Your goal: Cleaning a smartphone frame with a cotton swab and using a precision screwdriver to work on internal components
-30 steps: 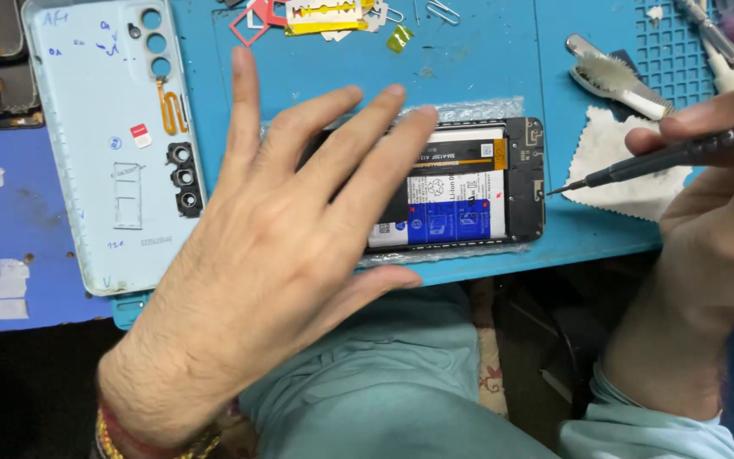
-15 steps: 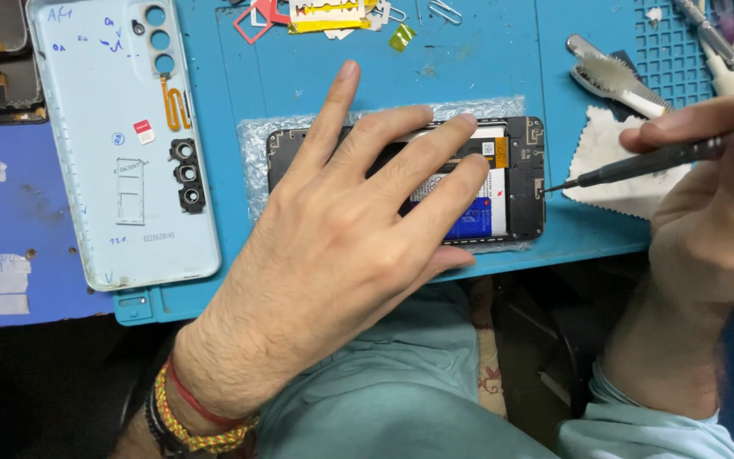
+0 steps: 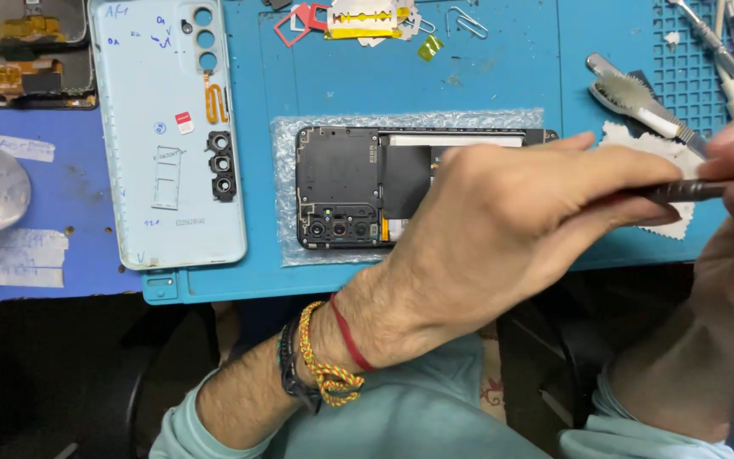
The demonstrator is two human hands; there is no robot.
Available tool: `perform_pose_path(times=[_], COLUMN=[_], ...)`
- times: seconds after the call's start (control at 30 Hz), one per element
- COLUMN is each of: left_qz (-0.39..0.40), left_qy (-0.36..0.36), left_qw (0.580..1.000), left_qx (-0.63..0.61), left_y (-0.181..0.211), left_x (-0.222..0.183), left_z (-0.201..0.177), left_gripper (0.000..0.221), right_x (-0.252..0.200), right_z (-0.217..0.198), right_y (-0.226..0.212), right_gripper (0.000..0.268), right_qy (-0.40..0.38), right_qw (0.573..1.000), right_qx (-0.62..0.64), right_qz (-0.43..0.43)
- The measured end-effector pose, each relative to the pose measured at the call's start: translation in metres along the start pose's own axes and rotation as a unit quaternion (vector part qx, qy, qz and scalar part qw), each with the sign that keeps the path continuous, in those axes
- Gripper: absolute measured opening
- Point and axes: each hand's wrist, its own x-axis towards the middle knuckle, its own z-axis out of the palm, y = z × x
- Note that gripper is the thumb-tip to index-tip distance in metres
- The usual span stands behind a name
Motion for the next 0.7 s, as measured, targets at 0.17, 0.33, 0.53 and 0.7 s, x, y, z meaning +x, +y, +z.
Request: perform_pose_path(times=[0.17, 0.33, 0.53, 0.7], left_qz=[0.021, 0.058, 0.052, 0.05], left_qy=[0.099, -0.028, -0.055, 0.089], left_qw=[0.989, 0.996, 0.996, 0.995], left_qx=[-0.107, 0.057, 0.038, 0.007], left_y=[0.006, -0.008, -0.019, -0.007], left_x=[0.005, -0.009, -0.012, -0.002], left_z=[-0.001, 0.001, 0.001, 0.007], left_gripper=[0.014, 0.041, 0.035, 0.027], right_x=[0.001, 0.013, -0.009, 0.017], right_z=[0.011, 0.011, 0.003, 0.029], right_y=[-0.017, -0.041, -0.006, -0.077], right_gripper=[0.029, 0.057, 0.03, 0.034], right_qy=[0.026, -0.01, 0.017, 0.033], right_qw=[0.999, 0.998, 0.998, 0.997], right_qx=[0.033, -0.01, -0.012, -0.006], right_qz=[0.008, 0.067, 0.057, 0.074])
